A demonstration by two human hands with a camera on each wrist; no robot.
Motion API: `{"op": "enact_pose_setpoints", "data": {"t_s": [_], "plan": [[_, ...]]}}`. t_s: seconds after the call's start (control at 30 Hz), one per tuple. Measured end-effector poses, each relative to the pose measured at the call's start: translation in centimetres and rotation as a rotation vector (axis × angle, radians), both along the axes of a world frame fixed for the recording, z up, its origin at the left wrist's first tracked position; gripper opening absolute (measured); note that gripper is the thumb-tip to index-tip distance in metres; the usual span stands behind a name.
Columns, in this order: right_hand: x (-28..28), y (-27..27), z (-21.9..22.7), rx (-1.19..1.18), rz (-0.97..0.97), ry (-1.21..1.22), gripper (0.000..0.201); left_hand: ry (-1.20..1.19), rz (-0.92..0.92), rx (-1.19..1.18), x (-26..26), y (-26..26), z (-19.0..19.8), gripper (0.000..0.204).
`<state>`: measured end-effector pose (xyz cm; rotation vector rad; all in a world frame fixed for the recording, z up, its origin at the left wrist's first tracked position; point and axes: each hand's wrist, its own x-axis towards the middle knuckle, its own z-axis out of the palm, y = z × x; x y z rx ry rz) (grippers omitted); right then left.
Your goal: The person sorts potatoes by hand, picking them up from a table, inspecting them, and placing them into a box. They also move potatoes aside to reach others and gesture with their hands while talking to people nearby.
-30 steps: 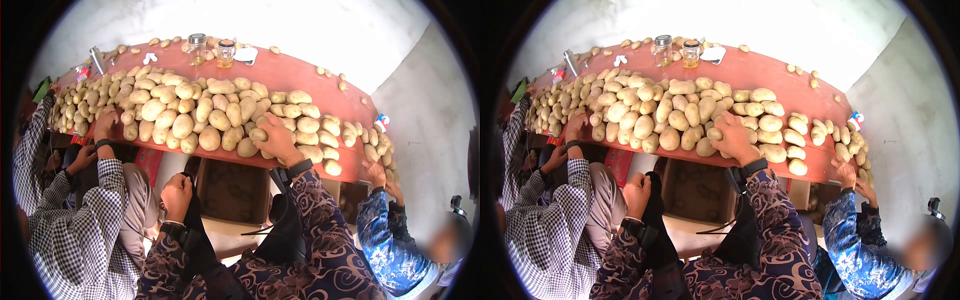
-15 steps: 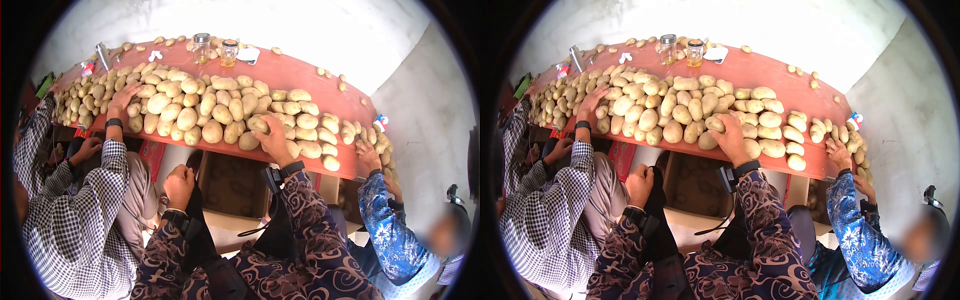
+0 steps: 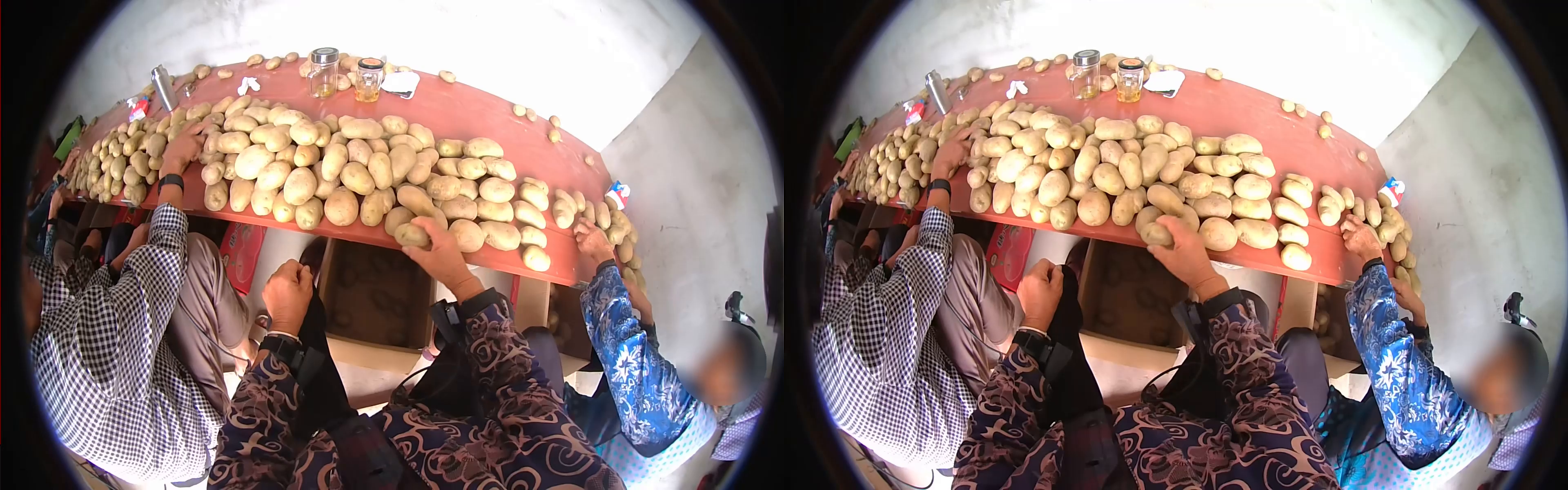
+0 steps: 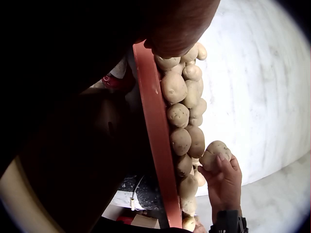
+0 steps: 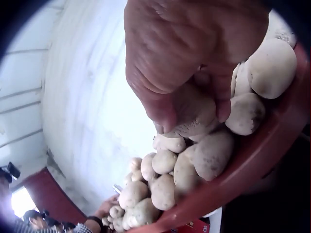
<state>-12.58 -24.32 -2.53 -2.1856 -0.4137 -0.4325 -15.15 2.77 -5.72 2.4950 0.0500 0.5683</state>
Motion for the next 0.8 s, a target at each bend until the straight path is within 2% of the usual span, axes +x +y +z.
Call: {"op": "enact_pose_setpoints", "data": {"t_s": [0.07, 0.13, 0.17, 0.27, 0.3, 0.33, 0.4, 0.43, 0.5, 0.53, 0.6, 0.63, 0.67, 0.73, 0.8], "plan": [[-0.5, 0.5, -0.6, 0.037, 0.025, -0.047, 0.045, 0.011, 0.001, 0.006, 0.0, 0.1, 0.0, 0.017], [-1.5, 1.1, 0.7, -0.073, 0.212, 0.296, 0.042, -0.003, 0.011, -0.017, -0.1, 0.1, -0.2, 0.017], [-1.5, 1.0, 0.5, -0.13, 0.296, 0.299, 0.033, -0.002, 0.008, -0.017, -0.1, 0.1, -0.2, 0.017], [-0.9, 0.3, 1.4, -0.117, 0.213, 0.35, 0.027, -0.026, -0.001, -0.039, -0.2, 0.0, 0.0, 0.017], [-0.1, 0.1, 2.1, -0.037, 0.111, 0.122, 0.021, -0.023, 0.003, -0.038, -0.2, 0.0, 0.1, 0.017], [1.2, -0.5, 2.4, -0.036, 0.11, 0.121, 0.021, -0.021, 0.008, -0.036, -0.2, 0.0, 0.1, 0.017], [4.0, -2.2, 2.8, -0.178, -0.175, -0.32, 0.024, -0.022, 0.006, -0.038, -0.3, 0.0, 0.4, 0.017], [5.1, -2.8, 2.7, -0.18, -0.177, -0.319, 0.024, -0.024, 0.006, -0.042, -0.2, 0.0, 0.3, 0.016], [6.7, -3.4, 3.0, -0.372, -0.264, -0.333, 0.036, -0.024, 0.007, -0.046, -0.3, -0.1, 0.1, 0.016], [7.0, -3.5, 3.3, -0.371, -0.261, -0.334, 0.036, -0.026, 0.009, -0.048, -0.2, 0.0, 0.1, 0.016], [7.2, -3.1, 4.2, -0.383, -0.178, 0.133, 0.051, -0.01, 0.019, -0.05, -0.2, 0.1, 0.1, 0.016], [7.4, -3.0, 3.4, -0.567, -0.176, 0.078, 0.059, 0.005, 0.023, -0.054, -0.3, 0.1, 0.2, 0.016], [7.4, -2.8, 3.4, -0.566, -0.175, 0.085, 0.059, 0.012, 0.022, -0.053, -0.3, 0.1, 0.4, 0.016], [7.4, -2.5, 3.6, -0.749, -0.185, 0.159, 0.056, 0.013, 0.016, -0.052, -0.2, 0.1, 0.6, 0.015], [8.0, -3.4, 3.4, -0.658, -0.163, 0.161, 0.055, 0.002, 0.013, -0.049, -0.2, 0.1, 0.5, 0.015]]}}
